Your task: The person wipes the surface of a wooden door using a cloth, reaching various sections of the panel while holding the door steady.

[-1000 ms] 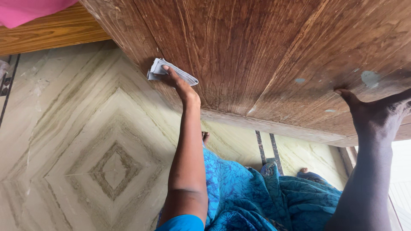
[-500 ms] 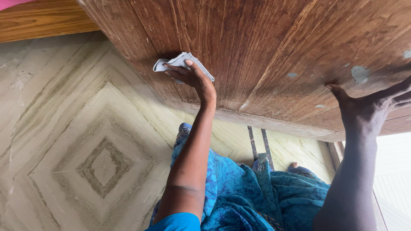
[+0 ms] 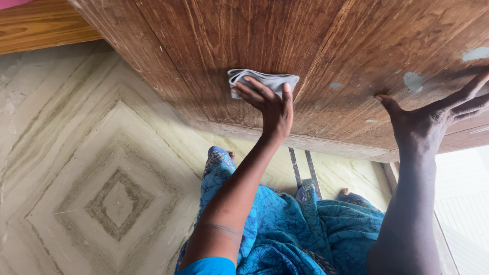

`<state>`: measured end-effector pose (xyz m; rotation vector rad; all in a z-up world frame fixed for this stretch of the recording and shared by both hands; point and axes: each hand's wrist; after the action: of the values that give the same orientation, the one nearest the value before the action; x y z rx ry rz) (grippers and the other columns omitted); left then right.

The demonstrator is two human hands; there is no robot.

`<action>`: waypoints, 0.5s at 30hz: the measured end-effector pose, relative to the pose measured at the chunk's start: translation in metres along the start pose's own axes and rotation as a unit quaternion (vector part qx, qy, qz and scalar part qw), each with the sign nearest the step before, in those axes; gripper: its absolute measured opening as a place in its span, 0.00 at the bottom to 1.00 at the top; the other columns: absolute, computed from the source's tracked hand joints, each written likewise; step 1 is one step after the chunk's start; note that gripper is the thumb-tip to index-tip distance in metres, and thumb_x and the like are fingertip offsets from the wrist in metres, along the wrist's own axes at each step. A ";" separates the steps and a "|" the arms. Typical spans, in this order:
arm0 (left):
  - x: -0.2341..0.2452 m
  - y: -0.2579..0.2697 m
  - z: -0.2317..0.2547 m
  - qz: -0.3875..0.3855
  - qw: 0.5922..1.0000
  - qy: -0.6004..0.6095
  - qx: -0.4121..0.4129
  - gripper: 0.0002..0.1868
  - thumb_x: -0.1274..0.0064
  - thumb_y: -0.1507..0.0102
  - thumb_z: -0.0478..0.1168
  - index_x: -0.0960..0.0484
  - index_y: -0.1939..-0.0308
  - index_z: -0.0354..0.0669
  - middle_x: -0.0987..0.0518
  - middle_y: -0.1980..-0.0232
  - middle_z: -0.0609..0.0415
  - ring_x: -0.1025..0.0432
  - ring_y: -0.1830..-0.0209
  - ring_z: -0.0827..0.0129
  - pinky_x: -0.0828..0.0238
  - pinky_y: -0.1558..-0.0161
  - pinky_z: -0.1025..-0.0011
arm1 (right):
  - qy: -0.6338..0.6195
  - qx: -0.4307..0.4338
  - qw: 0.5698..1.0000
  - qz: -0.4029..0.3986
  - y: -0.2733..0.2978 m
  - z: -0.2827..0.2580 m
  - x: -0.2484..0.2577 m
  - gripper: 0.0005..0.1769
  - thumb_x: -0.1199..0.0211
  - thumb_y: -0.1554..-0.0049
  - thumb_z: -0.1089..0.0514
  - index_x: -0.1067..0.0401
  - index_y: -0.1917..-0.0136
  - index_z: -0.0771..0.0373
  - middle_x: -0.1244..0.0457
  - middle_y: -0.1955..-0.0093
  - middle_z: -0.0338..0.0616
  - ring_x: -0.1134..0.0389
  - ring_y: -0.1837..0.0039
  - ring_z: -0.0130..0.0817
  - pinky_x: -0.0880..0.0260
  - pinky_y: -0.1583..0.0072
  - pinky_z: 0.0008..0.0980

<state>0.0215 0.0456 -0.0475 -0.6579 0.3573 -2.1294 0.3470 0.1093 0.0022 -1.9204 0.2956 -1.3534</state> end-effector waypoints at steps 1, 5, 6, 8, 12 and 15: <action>-0.005 0.008 0.002 -0.027 0.999 -0.010 -0.015 0.55 0.78 0.28 0.74 0.83 0.21 0.34 0.89 0.22 0.21 0.92 0.21 0.23 0.87 0.25 0.27 | 0.023 0.028 0.999 0.012 0.000 0.003 -0.002 0.82 0.24 0.48 0.37 0.97 0.20 0.49 0.85 0.15 0.59 0.87 0.16 0.62 0.77 0.21 0.70; -0.013 0.040 0.019 -0.131 0.979 -0.049 -0.145 0.49 0.83 0.28 0.71 0.82 0.18 0.41 0.89 0.21 0.22 0.92 0.20 0.24 0.89 0.23 0.26 | 0.028 0.077 0.995 0.063 -0.006 -0.016 0.007 0.81 0.24 0.48 0.37 0.96 0.19 0.44 0.82 0.16 0.54 0.86 0.16 0.58 0.75 0.21 0.67; -0.012 0.048 0.025 -0.186 0.969 -0.046 -0.157 0.49 0.83 0.29 0.70 0.80 0.18 0.43 0.89 0.22 0.21 0.92 0.20 0.24 0.90 0.25 0.27 | 0.010 0.077 0.994 0.070 -0.008 -0.030 0.012 0.78 0.24 0.47 0.39 0.92 0.17 0.44 0.80 0.16 0.56 0.82 0.16 0.58 0.71 0.20 0.67; -0.011 0.058 0.035 -0.274 0.945 -0.026 -0.176 0.48 0.83 0.30 0.70 0.76 0.18 0.46 0.87 0.21 0.22 0.92 0.21 0.25 0.91 0.26 0.28 | -0.031 0.059 0.995 0.070 -0.013 -0.062 0.024 0.69 0.26 0.43 0.44 0.80 0.14 0.46 0.74 0.16 0.60 0.71 0.15 0.59 0.62 0.19 0.66; -0.011 0.064 0.042 -0.327 0.919 0.019 -0.218 0.45 0.84 0.28 0.69 0.74 0.17 0.46 0.82 0.18 0.25 0.92 0.20 0.24 0.93 0.25 0.29 | -0.144 0.040 0.987 -0.058 -0.011 -0.150 0.043 0.24 0.30 0.32 0.58 0.37 0.27 0.59 0.46 0.30 0.61 0.40 0.27 0.55 0.26 0.32 0.52; -0.005 0.063 0.039 -0.324 0.919 0.047 -0.221 0.41 0.84 0.25 0.64 0.73 0.17 0.45 0.82 0.18 0.25 0.90 0.19 0.25 0.92 0.23 0.31 | -0.209 -0.002 0.965 -0.157 -0.016 -0.192 0.057 0.12 0.43 0.31 0.61 0.29 0.35 0.60 0.37 0.41 0.54 0.33 0.41 0.53 0.28 0.42 0.50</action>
<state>0.0872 0.0114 -0.0462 -1.0416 0.7744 -2.7470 0.1972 0.0022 0.0840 -2.2638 -0.2244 -1.0932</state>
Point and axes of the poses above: each hand's wrist, its own y-axis away from the middle knuckle, its own x-axis out of the back of the hand, z = x × y
